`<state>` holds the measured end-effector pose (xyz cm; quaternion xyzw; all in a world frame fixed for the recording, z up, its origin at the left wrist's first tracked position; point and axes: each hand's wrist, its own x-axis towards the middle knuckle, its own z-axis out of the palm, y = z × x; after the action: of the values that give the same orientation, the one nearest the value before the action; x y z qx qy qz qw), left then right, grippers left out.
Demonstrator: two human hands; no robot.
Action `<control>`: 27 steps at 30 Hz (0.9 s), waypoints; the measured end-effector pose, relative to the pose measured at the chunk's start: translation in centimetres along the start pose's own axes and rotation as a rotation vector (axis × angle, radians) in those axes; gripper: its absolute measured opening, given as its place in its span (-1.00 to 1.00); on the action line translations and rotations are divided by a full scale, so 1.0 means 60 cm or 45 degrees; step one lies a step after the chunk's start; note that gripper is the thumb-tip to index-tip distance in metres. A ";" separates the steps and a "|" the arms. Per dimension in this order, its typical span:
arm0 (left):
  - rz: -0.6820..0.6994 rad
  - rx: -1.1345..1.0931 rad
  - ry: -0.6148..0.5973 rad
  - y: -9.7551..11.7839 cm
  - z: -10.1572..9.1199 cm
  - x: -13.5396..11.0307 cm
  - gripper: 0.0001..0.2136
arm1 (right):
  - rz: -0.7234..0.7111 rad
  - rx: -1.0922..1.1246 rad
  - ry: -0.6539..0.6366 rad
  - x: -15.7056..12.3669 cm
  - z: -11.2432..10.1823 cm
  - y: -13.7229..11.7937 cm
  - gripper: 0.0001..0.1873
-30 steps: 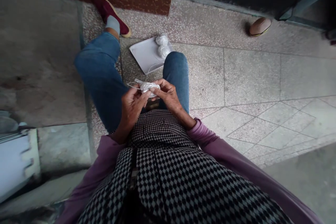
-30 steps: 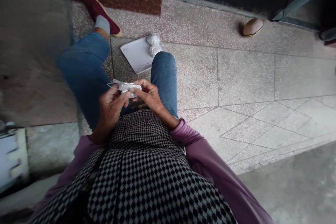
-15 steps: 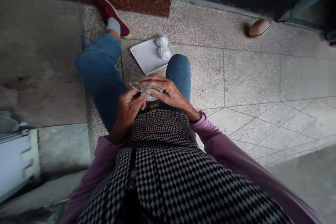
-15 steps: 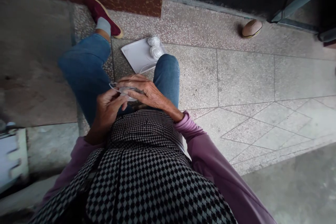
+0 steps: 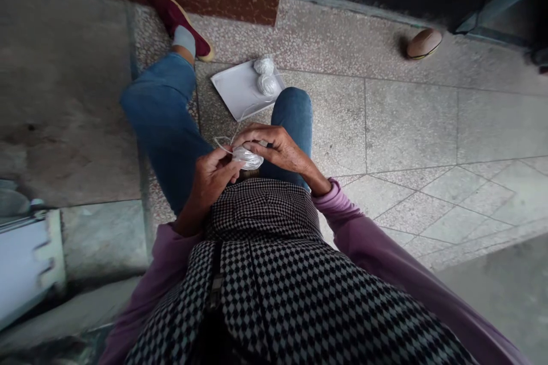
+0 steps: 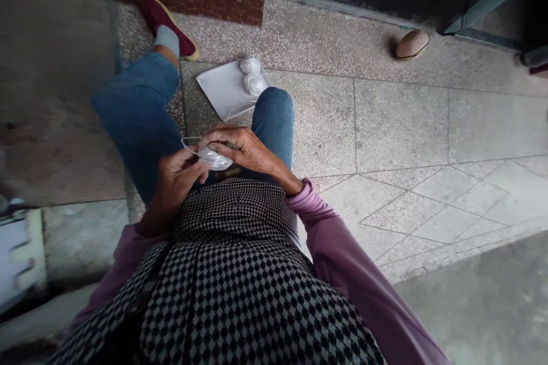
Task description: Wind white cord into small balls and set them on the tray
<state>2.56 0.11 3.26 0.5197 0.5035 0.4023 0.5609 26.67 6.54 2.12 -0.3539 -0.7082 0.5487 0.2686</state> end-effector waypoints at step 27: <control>-0.194 -0.170 0.200 -0.031 0.009 0.014 -0.62 | 0.647 1.260 0.395 -0.033 0.119 0.047 -0.44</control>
<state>3.10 0.56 1.28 0.4084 0.5560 0.4304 0.5821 22.96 1.19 -2.39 -0.4213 -0.2123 0.8036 0.3628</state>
